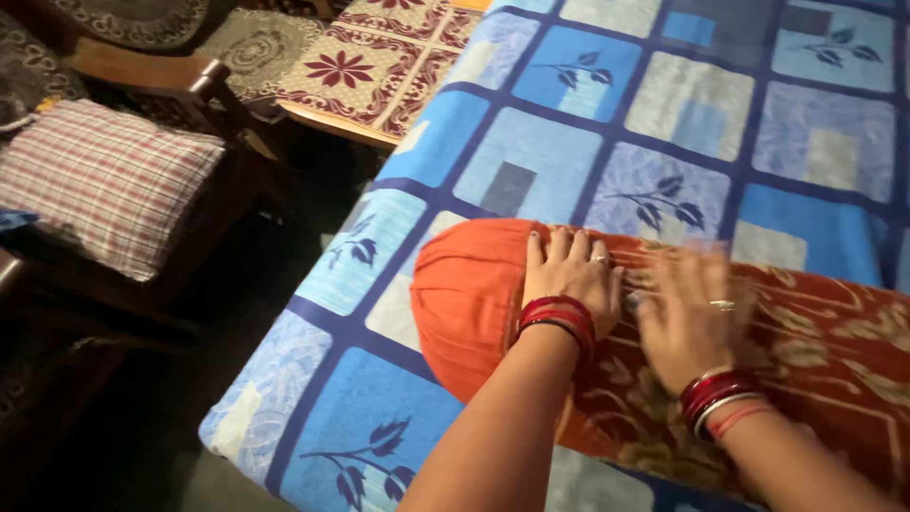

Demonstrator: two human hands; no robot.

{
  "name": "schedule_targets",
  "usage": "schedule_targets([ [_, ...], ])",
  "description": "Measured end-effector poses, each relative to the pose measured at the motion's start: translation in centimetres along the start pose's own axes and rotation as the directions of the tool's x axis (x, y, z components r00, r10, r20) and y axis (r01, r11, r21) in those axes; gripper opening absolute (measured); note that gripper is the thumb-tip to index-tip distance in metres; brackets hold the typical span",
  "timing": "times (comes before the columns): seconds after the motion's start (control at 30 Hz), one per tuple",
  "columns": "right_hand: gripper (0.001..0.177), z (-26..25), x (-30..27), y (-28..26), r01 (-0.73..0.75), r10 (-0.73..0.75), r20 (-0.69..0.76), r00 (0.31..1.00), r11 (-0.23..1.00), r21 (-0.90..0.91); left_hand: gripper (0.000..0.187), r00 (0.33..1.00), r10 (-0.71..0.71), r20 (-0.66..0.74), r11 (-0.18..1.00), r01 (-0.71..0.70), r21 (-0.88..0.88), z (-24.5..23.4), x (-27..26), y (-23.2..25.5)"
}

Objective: The person picks up a cylindrical orange pillow with gold embroidery and places it on a bed. They smooth and adjust the pillow repeatedly with both hands, then place a second similar pillow beside it and continue smoothing both.

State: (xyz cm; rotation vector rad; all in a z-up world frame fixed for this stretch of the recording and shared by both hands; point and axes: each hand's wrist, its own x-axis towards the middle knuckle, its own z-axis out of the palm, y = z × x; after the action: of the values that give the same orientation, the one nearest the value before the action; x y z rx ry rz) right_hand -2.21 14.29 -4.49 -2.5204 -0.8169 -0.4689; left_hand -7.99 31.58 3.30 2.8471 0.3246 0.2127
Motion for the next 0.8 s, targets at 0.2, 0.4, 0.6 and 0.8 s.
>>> schedule_targets([
  [0.2, 0.056, 2.9, 4.1, -5.7, -0.180, 0.220, 0.246, 0.944, 0.968, -0.174, 0.056, 0.985, -0.169, -0.043, 0.984, 0.166, -0.066, -1.2, -0.5, -4.2],
  [0.4, 0.060, 4.7, 4.9, -10.6, 0.127, -0.179, 0.225, 0.958, 0.965, 0.228, 0.051, 0.856, -0.464, -0.230, 0.883, 0.426, -0.195, -0.7, -0.5, -7.4],
  [0.6, 0.060, 3.1, 5.0, -12.8, 0.258, -0.256, 0.188, 0.948, 0.966, 0.015, 0.052, 0.705, -0.707, 0.056, 0.672, 0.694, -0.258, -2.7, 0.9, -9.4],
  [0.8, 0.069, 1.3, 5.5, -14.4, 0.529, -0.552, 0.251, 0.795, 0.834, 0.158, 0.071, 0.511, -0.787, 0.345, 0.402, 0.849, -0.342, -4.9, -1.5, -14.5],
])
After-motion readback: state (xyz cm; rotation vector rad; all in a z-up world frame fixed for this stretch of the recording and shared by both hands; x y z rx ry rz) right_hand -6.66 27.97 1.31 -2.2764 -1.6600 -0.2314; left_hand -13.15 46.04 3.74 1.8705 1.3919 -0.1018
